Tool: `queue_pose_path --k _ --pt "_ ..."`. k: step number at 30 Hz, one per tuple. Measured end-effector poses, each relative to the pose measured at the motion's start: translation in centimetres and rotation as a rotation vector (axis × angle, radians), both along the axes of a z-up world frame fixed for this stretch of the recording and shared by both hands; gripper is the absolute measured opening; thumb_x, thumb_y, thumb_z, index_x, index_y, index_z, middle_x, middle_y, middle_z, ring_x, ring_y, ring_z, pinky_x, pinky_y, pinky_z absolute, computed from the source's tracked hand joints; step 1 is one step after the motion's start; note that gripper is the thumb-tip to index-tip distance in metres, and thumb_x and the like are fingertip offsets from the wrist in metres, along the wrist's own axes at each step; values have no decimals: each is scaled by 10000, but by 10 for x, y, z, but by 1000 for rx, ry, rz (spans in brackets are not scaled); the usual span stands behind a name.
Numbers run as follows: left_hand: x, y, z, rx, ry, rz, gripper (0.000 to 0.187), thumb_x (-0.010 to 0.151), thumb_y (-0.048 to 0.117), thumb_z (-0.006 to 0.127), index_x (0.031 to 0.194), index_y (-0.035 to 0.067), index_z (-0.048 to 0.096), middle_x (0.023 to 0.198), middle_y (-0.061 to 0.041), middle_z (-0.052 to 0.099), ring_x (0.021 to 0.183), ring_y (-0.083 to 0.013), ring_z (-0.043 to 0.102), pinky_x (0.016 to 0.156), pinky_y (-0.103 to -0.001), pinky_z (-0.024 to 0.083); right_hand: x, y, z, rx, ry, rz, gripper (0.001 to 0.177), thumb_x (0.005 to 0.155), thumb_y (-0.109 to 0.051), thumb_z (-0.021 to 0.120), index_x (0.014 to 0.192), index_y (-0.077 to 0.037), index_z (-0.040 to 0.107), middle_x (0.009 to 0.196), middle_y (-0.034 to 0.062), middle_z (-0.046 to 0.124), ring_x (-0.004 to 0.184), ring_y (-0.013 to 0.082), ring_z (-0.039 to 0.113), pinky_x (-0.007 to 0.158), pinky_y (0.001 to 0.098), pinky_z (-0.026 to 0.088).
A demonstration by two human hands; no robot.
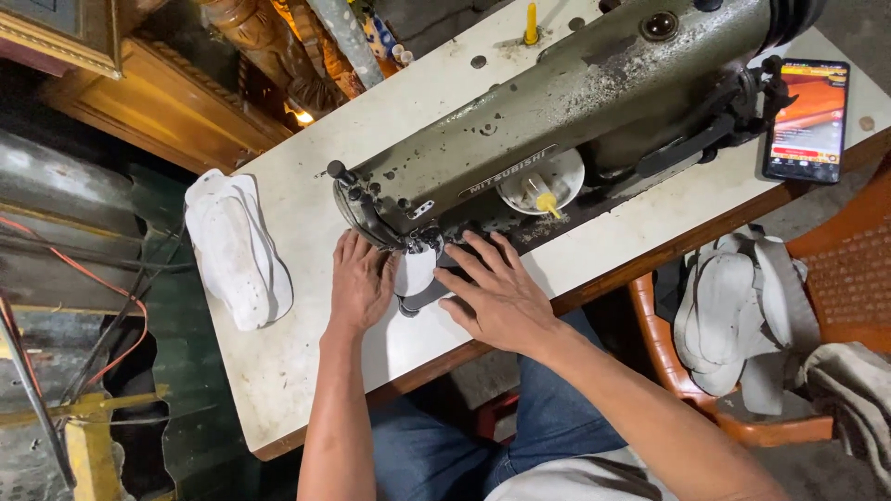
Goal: The person sits cross-legged at a workbench and uses a sewing machine to stitch white shoe insoles. They guide the insoles under the needle, occasionally pausing to apply glue from a small bottle or to adjust the position of the material.
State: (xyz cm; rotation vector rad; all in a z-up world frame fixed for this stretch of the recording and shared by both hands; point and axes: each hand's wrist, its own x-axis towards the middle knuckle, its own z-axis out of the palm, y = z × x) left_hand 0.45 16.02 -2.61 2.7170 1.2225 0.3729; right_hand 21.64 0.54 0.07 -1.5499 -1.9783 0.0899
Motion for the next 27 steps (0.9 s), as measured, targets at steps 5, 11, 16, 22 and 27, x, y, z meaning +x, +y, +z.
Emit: queue_pose_path --k 5,11,16,22,27 --pt "-3 -5 -1 -40 -6 55 393 1081 398 481 1381 205 645 1559 -72 503 1517 -298 352 1254 -490 244 0 -2 6 -38 -6 21 491 1055 -475 479 1304 -112 698 1440 206 580 1465 414 387 1200 639 226" --pt "3 -17 18 -53 11 136 463 1086 504 426 1451 262 577 1618 -19 429 1545 -253 291 1256 -466 236 -1 -3 9 -75 -18 18 540 1055 -513 451 1351 -119 672 1462 213 559 1478 425 362 1221 630 183" --pt "4 -19 15 -55 59 189 503 1074 561 407 1466 283 555 1638 -2 404 1553 -224 283 1259 -453 237 -2 -3 9 -64 -3 15 547 1059 -518 450 1339 -108 681 1449 224 568 1474 435 365 1220 631 184" --pt "1 -22 9 17 30 237 493 1073 557 434 1397 228 609 1604 -57 448 1531 -258 327 1229 -455 289 -2 -2 8 -83 -20 22 549 1057 -522 448 1365 -122 664 1460 221 554 1476 443 356 1216 639 176" --pt "3 -35 20 53 18 264 509 1085 551 413 1386 194 617 1610 -67 442 1540 -258 315 1218 -447 304 -2 -4 10 -90 -30 24 544 1058 -516 449 1373 -125 659 1464 224 550 1481 438 351 1218 640 175"
